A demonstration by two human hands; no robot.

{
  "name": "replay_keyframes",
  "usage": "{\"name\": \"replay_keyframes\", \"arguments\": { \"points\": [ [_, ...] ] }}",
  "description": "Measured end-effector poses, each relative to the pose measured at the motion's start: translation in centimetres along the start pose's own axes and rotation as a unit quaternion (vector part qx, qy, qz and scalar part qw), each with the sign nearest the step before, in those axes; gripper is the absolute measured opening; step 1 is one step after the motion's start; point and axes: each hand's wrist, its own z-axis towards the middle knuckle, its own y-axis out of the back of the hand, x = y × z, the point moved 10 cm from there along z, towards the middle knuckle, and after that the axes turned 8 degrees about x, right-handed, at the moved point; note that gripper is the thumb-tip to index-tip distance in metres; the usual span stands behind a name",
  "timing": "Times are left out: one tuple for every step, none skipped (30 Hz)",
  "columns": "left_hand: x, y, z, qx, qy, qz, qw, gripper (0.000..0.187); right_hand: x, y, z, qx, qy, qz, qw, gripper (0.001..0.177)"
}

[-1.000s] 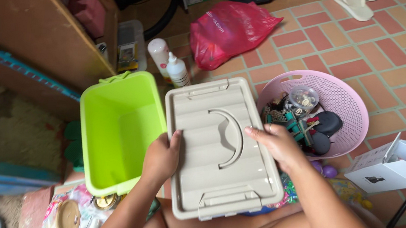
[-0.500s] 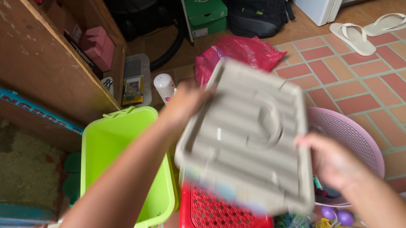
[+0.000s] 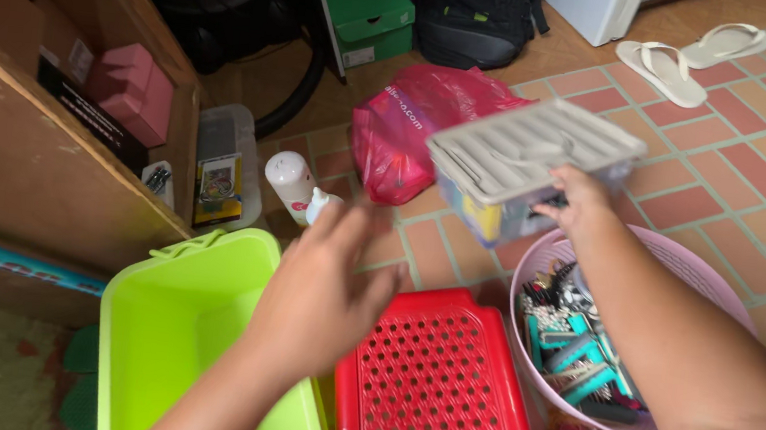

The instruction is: The person sits on the floor and organizes various items, including a plastic container, a red stool, a small box, and a spray bottle. They open a blue jewelry box and handle several pieces of jewelry, such as necklaces and earrings, placing them into the box's compartments.

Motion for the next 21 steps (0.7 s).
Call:
{"name": "replay_keyframes", "arguments": {
  "points": [
    [-0.1,0.2,-1.0,-0.011,-0.033,0.014,0.999,0.038,-1.2,1.2,0.9,-0.016,-0.001,-0.018,1.000,0.038],
    [-0.1,0.2,-1.6,-0.022,-0.065,0.028,0.997,0.039,-1.8,2.3,1.8,-0.032,-0.002,-0.036,0.999,0.039],
    [1.1,-0.5,-2.0,-0.001,-0.039,0.030,0.999,0.038,-2.0,2.9,2.7,-0.025,0.002,-0.049,0.998,0.039],
    [2.4,-1.4,-2.3,0.020,-0.012,0.032,0.999,0.038,-2.0,3.6,3.7,-0.018,0.006,-0.061,0.998,0.039],
    [3.7,-2.4,-2.9,0.041,0.016,0.034,0.998,0.038,-2.0,4.0,4.3,-0.009,0.009,-0.074,0.997,0.039],
    [4.7,-3.4,-3.5,0.051,0.036,0.019,0.998,0.038,-2.3,3.9,4.6,0.005,0.003,-0.055,0.998,0.038],
    [5.6,-4.1,-3.8,0.059,0.053,0.006,0.997,0.039,-2.0,3.1,5.0,0.021,0.001,-0.034,0.999,0.037],
    [6.5,-4.8,-4.1,0.066,0.071,-0.007,0.995,0.039,-2.0,2.3,5.1,0.037,-0.002,-0.012,0.999,0.037],
    [6.7,-5.5,-4.6,0.062,0.065,0.008,0.996,0.042,-2.4,1.9,5.0,0.052,-0.028,0.007,0.998,0.039],
    [6.7,-6.1,-5.1,0.059,0.059,0.023,0.996,0.044,-2.8,1.4,4.5,0.067,-0.055,0.026,0.996,0.042],
    [6.9,-6.2,-5.7,0.055,0.056,0.043,0.996,0.047,-3.7,0.1,3.9,0.086,-0.083,0.046,0.992,0.044],
    [6.8,-6.3,-6.4,0.053,0.040,0.042,0.997,0.046,-3.8,-0.3,3.2,0.072,-0.073,0.038,0.994,0.043],
    [6.8,-6.3,-7.2,0.050,0.024,0.041,0.998,0.045,-3.8,-0.6,2.1,0.060,-0.063,0.029,0.996,0.042],
    [6.7,-6.2,-8.0,0.048,0.009,0.040,0.998,0.044,-3.7,-0.9,0.7,0.048,-0.053,0.020,0.997,0.041],
    [7.4,-6.1,-8.8,0.049,0.027,0.056,0.997,0.046,-3.2,-2.1,-1.2,0.052,-0.015,-0.041,0.998,0.041],
    [8.1,-5.9,-9.5,0.051,0.045,0.072,0.995,0.047,-2.4,-3.8,-4.2,0.057,0.025,-0.100,0.993,0.041],
    [8.9,-5.6,-10.3,0.053,0.066,0.089,0.992,0.048,-1.9,-5.9,-7.6,0.064,0.062,-0.158,0.983,0.042],
    [9.4,-4.9,-11.1,0.031,0.069,0.101,0.992,0.050,-1.8,-8.2,-11.4,0.093,0.093,-0.231,0.964,0.047],
    [9.9,-4.4,-12.2,0.009,0.076,0.111,0.991,0.052,-2.5,-10.2,-15.5,0.124,0.122,-0.304,0.937,0.052],
    [10.4,-3.8,-13.5,-0.013,0.082,0.121,0.989,0.054,-3.6,-12.0,-19.8,0.155,0.152,-0.373,0.902,0.057],
    [11.3,-3.4,-15.1,-0.025,0.103,0.128,0.986,0.055,-4.3,-14.5,-24.8,0.218,0.251,-0.456,0.825,0.059]
  ]
}}
